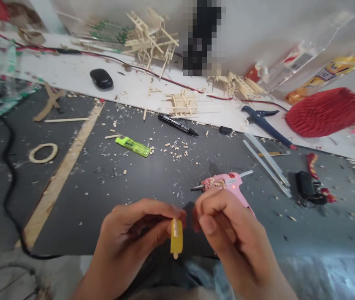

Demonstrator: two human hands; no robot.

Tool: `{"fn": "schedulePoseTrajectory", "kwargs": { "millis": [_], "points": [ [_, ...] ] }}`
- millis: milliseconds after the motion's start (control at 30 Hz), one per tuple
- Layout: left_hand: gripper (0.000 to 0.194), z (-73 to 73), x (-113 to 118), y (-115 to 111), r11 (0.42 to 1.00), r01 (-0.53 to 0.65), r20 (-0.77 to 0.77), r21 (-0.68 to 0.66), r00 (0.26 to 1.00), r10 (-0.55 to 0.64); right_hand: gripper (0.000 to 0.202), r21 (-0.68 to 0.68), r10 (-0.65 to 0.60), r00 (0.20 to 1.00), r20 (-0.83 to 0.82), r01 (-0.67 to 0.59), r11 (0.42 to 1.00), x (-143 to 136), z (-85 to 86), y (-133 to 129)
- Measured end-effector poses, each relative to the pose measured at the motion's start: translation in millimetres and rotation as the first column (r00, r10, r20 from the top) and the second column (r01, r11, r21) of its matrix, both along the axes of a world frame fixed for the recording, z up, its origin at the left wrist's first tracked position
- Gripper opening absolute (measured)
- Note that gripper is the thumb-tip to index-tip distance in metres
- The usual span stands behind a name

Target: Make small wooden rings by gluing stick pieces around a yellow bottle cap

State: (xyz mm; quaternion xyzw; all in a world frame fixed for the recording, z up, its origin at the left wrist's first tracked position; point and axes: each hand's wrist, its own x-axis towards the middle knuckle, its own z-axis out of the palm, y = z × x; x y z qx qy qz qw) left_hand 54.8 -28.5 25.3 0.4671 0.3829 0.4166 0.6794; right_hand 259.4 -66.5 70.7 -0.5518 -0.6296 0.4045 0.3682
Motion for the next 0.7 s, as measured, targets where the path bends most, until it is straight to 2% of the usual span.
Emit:
{"fn": "schedulePoseTrajectory", "kwargs": {
  "millis": [67, 133, 200, 300, 367, 500, 600, 700],
  "points": [
    [0.008, 6.8, -3, -2, 0.999, 0.023, 0.027, -0.044, 0.999, -0.022, 0.009, 0.127, 0.004, 0.997, 0.081, -0.014, 0.992, 7, 4.7, 7],
    [0.011, 15.3, -6, -4, 0.997, 0.036, 0.002, -0.067, 0.999, -0.036, 0.022, 0.206, 0.014, 0.982, 0.189, -0.054, 0.977, 14, 10.8, 12],
    [0.008, 25.0, -9, -8, 0.995, 0.044, -0.033, -0.090, 0.998, -0.047, 0.028, 0.248, 0.110, 0.960, 0.258, -0.176, 0.953, 19, 16.9, 14],
    [0.005, 41.5, -13, -13, 0.995, 0.052, -0.106, -0.086, 0.992, -0.061, 0.023, 0.299, 0.279, 0.933, 0.227, -0.340, 0.892, 18, 22.7, 13],
    [0.007, 52.8, -14, -16, 0.997, 0.071, -0.208, -0.029, 0.975, -0.076, 0.022, 0.340, 0.286, 0.946, 0.150, -0.321, 0.884, 13, 23.5, 10],
    [0.008, 69.9, -17, -15, 0.982, 0.109, -0.430, 0.155, 0.902, -0.032, 0.016, 0.390, 0.215, 0.976, -0.022, -0.189, 0.901, 3, 21.0, 9],
    [0.008, 73.7, -21, -9, 0.956, 0.127, -0.512, 0.263, 0.859, 0.027, 0.017, 0.400, 0.227, 0.972, -0.068, -0.182, 0.898, -2, 19.7, 13],
    [0.009, 71.0, -24, 0, 0.933, 0.156, -0.549, 0.325, 0.834, 0.052, 0.019, 0.418, 0.250, 0.967, -0.054, -0.206, 0.885, -6, 19.3, 19]
  ]
}}
